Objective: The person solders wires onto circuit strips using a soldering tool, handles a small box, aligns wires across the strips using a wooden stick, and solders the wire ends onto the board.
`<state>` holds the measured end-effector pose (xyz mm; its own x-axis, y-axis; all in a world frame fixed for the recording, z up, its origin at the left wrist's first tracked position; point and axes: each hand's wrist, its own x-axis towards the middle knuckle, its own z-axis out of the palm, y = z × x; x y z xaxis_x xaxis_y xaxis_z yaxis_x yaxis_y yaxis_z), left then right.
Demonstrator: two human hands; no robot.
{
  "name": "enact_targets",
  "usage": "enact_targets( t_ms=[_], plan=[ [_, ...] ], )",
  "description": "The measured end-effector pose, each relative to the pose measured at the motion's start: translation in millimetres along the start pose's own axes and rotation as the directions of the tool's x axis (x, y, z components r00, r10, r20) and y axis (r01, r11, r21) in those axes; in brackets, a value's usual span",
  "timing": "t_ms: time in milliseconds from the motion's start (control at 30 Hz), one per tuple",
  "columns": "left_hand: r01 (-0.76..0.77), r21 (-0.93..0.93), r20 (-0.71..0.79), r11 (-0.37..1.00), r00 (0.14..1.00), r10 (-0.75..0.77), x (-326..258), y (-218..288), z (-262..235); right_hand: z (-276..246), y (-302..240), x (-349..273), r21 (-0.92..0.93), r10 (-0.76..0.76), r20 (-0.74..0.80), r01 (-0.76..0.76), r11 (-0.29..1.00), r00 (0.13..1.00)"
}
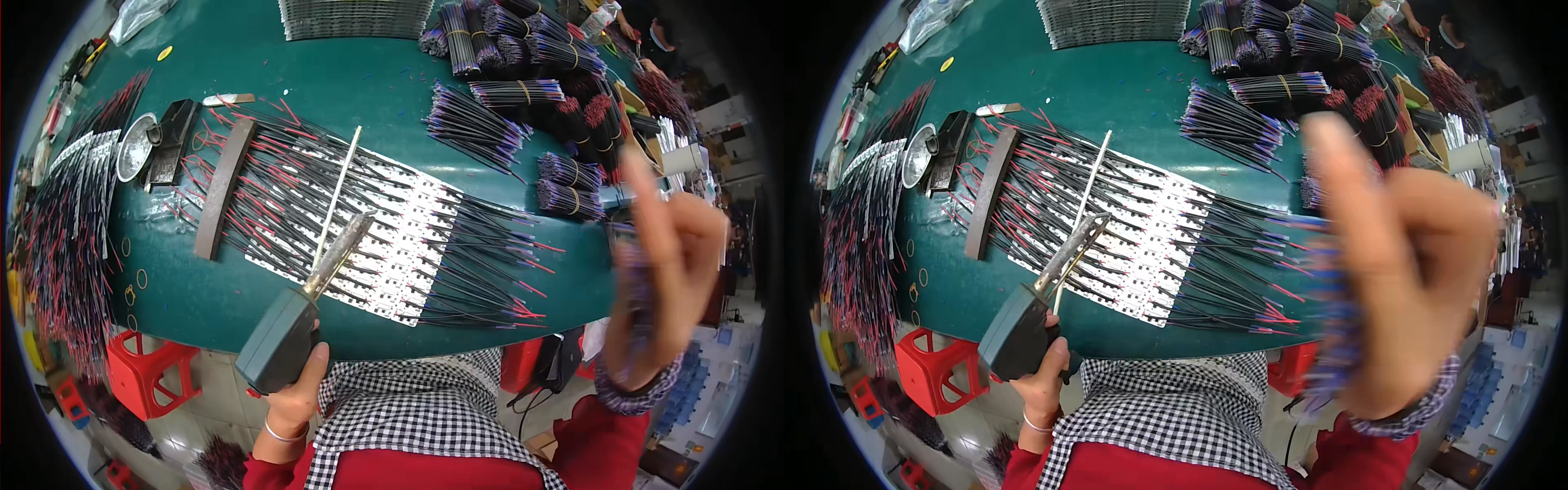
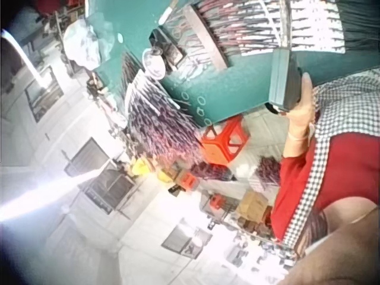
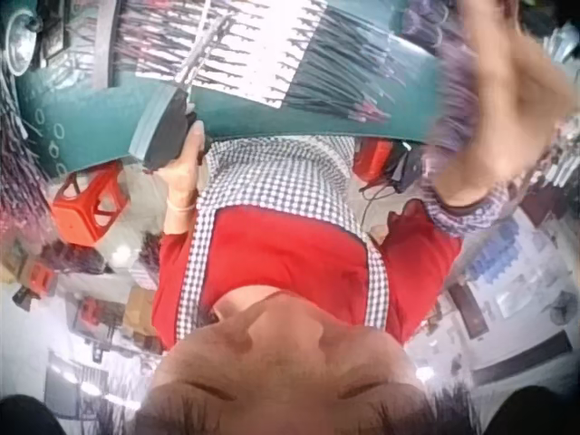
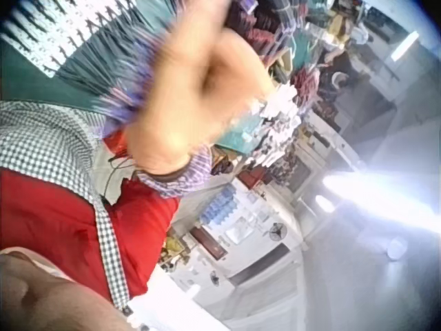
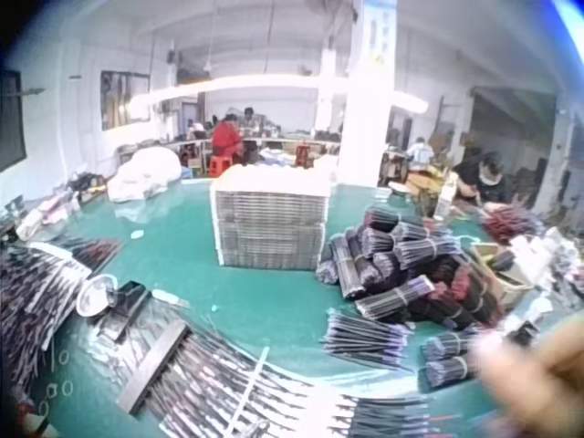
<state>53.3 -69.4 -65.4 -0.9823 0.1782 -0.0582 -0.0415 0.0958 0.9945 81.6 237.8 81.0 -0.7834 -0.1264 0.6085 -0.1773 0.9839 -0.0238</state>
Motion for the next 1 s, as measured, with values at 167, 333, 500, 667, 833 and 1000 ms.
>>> enact_targets(
  t_ms=[167, 333, 500, 667, 833, 1000],
  plan=[
    [0.009, 0.017, 0.064, 1.0, 0.998, -0.01, -4, -5, -7, 69, -40, -23, 0.139, 0.041, 0.34, -0.094, 0.986, 0.94],
    [-0.293, 0.386, 0.237, 0.875, 0.948, 0.214, -8, -19, -19, 140, -29, -91, 0.184, 0.081, 0.26, -0.132, 0.974, 0.962],
    [-0.043, 0.204, 0.152, 0.978, 0.988, 0.012, 5, -1, -3, 140, -31, -94, 0.208, 0.065, 0.247, -0.119, 0.971, 0.967],
    [-0.123, 0.263, 0.254, 0.957, 0.966, 0.054, 11, 6, 8, 139, -26, -93, 0.22, 0.039, 0.238, -0.093, 0.971, 0.97],
    [-0.142, 0.311, 0.318, 0.94, 0.947, 0.038, 16, 11, 15, 141, -23, -95, 0.249, 0.033, 0.23, -0.091, 0.964, 0.973],
    [-0.246, 0.335, 0.35, 0.91, 0.929, 0.122, 19, 9, 18, 141, -24, -94, 0.264, 0.052, 0.237, -0.116, 0.958, 0.97]
  ],
)
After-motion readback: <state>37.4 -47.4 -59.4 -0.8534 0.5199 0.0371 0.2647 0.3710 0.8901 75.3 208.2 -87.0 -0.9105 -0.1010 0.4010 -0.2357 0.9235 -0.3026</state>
